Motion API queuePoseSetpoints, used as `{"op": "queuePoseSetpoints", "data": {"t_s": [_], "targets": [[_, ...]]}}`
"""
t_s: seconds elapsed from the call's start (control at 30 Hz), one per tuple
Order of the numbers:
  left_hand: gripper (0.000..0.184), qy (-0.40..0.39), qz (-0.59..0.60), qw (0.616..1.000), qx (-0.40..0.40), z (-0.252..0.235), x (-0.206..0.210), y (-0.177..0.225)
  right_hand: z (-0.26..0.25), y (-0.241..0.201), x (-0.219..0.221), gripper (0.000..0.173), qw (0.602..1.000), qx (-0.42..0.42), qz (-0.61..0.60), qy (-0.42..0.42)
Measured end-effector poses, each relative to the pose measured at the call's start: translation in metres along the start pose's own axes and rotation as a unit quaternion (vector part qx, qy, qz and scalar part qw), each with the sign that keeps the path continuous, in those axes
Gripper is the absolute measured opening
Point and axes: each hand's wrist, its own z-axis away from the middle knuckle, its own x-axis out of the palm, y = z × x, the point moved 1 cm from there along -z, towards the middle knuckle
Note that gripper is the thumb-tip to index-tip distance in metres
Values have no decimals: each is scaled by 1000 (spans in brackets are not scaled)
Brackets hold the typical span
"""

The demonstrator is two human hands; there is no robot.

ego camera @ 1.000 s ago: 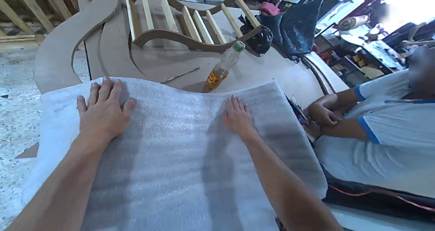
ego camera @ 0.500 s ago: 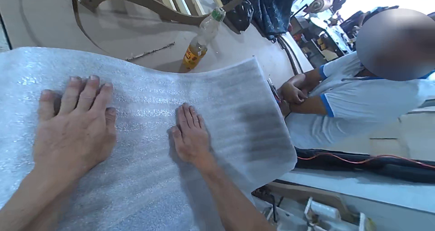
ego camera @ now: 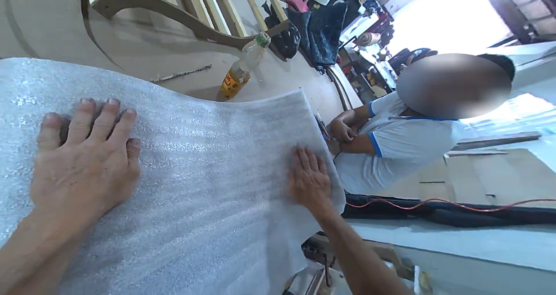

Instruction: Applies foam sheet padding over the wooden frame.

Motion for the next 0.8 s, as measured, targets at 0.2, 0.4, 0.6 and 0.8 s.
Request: {"op": "queuePoseSetpoints", "data": {"t_s": [0.2, 0.4, 0.6, 0.8], "targets": [[66, 21, 10, 1000, 7, 8, -2, 4, -13, -27, -53, 66, 991, 41, -69, 103], [72, 15, 48, 998, 25, -6, 18, -6, -5, -266, -78, 59, 889, -166, -425, 34], [71, 12, 129, 992, 12, -8, 29, -9, 37, -96, 15, 63, 984, -71, -163, 19], [76, -3, 41, 999, -5, -9, 18, 6, 36, 33, -1, 61, 997, -70, -22, -15]]}}
